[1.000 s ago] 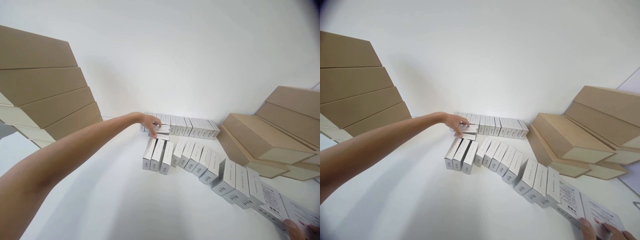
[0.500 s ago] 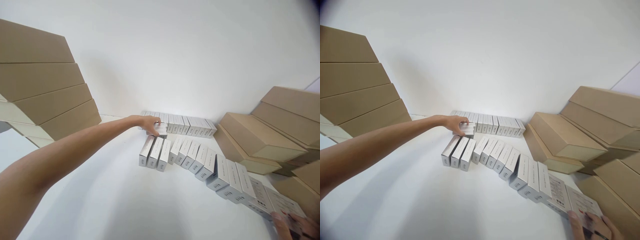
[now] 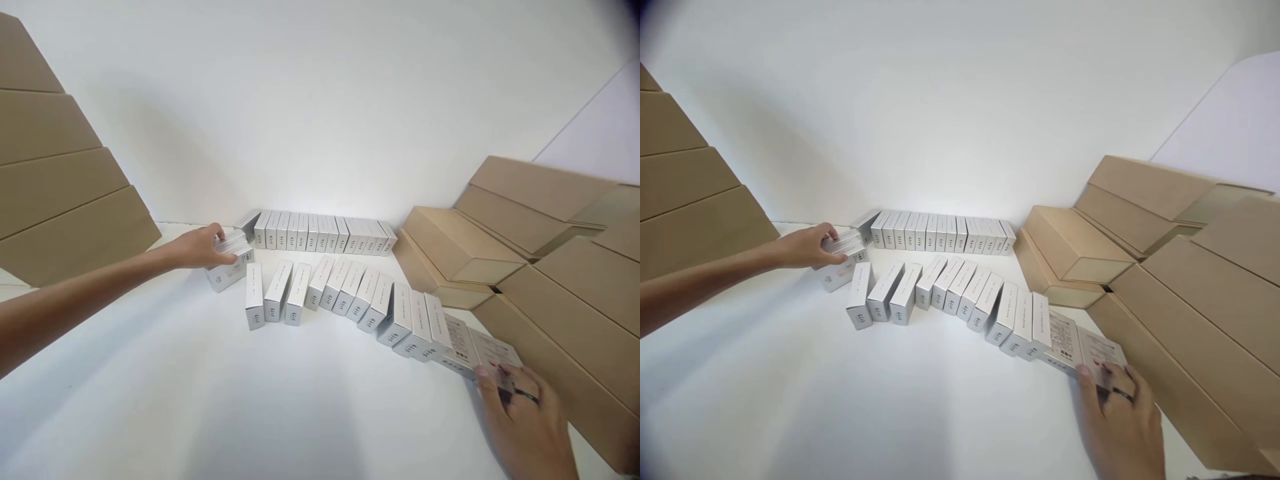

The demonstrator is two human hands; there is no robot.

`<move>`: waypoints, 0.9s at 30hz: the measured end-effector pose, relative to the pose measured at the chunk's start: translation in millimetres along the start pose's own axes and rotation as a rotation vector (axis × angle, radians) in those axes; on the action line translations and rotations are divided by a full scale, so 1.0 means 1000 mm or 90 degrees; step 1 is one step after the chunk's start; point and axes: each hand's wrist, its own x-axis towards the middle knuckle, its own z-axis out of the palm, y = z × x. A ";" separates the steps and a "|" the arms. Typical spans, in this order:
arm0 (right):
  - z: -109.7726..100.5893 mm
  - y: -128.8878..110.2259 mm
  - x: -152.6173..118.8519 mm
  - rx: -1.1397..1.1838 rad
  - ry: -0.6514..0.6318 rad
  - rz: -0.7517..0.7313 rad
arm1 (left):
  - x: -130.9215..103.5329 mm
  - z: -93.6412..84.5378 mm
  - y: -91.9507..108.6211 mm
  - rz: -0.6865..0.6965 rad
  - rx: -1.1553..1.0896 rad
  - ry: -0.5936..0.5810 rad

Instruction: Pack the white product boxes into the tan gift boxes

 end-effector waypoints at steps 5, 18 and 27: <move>-0.001 -0.003 -0.001 -0.011 -0.011 0.029 | -0.035 0.008 -0.011 -0.083 -0.028 0.018; -0.015 -0.006 0.004 -0.002 -0.082 0.022 | -0.107 0.076 0.021 0.045 -0.189 0.122; -0.032 -0.020 -0.002 0.004 -0.068 0.064 | -0.122 0.094 0.015 0.131 -0.199 0.298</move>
